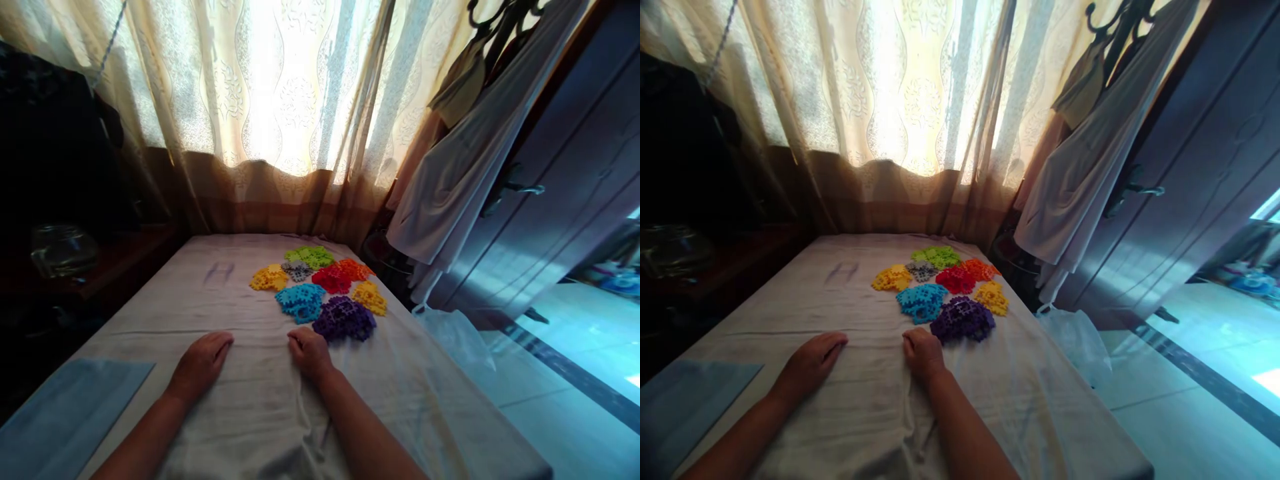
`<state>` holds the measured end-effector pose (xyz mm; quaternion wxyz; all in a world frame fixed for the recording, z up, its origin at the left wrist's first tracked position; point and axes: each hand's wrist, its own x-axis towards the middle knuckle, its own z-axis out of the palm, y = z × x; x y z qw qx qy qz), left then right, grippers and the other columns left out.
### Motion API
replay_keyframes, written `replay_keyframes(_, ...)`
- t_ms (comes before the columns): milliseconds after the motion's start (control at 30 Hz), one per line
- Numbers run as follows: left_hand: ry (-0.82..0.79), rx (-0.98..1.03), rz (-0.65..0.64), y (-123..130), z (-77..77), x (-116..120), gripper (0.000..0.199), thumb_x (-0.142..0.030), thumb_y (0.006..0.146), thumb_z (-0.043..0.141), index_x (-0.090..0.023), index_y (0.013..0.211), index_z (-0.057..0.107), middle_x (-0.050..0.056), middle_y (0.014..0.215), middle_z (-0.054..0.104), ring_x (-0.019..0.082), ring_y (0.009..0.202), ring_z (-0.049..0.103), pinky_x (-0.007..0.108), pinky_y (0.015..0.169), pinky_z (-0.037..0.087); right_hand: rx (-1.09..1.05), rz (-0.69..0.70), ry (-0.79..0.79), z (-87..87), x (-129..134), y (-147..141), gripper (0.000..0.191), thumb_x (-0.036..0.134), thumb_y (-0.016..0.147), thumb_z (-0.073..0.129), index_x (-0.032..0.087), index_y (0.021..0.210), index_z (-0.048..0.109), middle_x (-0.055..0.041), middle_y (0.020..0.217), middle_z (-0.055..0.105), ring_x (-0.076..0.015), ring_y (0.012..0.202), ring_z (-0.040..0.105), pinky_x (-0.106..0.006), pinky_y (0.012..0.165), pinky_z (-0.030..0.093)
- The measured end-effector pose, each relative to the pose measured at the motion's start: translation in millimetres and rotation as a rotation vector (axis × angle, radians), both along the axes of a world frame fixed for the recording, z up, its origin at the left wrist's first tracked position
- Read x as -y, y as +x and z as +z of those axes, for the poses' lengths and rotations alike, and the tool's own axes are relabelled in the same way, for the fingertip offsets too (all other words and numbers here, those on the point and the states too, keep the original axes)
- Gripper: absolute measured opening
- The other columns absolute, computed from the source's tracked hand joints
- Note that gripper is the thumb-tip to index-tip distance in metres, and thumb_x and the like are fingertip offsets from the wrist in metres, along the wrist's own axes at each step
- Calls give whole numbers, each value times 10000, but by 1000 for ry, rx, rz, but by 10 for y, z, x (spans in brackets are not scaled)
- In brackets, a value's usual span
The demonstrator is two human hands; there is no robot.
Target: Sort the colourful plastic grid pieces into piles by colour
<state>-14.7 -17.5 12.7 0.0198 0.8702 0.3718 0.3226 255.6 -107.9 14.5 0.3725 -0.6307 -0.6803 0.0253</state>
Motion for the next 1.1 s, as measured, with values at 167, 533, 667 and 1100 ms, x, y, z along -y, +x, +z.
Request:
replay_keyframes(167,19,-2,8,2,3,-4,309,-382,896,437,-225,923,702,64,960,756,218,902,706,363,881,554,-31,-26,158,185,81,171,267,206,881,471,220,941,731,-56,910,738,-174,852,687,-255,805,517)
replay_keyframes(533,56,-23,5,-21,6,-36,322,-431,907,443,-244,932,704,54,982,756,220,911,711,358,872,565,-179,-674,344,31,78,1483,454,464,876,419,140,1057,682,-169,1122,669,-277,1099,585,-480,1009,428)
replay_keyframes(667,65,-10,9,-54,-38,-69,352,-477,912,430,-266,944,710,46,985,756,222,912,710,358,875,566,-214,-657,273,-141,47,1503,485,502,888,417,157,1112,672,-156,1190,643,-264,1152,553,-469,1040,405)
replay_keyframes(1100,66,-34,-239,1127,36,-140,340,-355,913,469,-261,1199,626,79,1197,679,228,1109,629,407,985,498,-227,-578,194,-127,39,1486,467,488,887,438,169,1135,673,-140,1190,653,-253,1141,572,-453,1038,419)
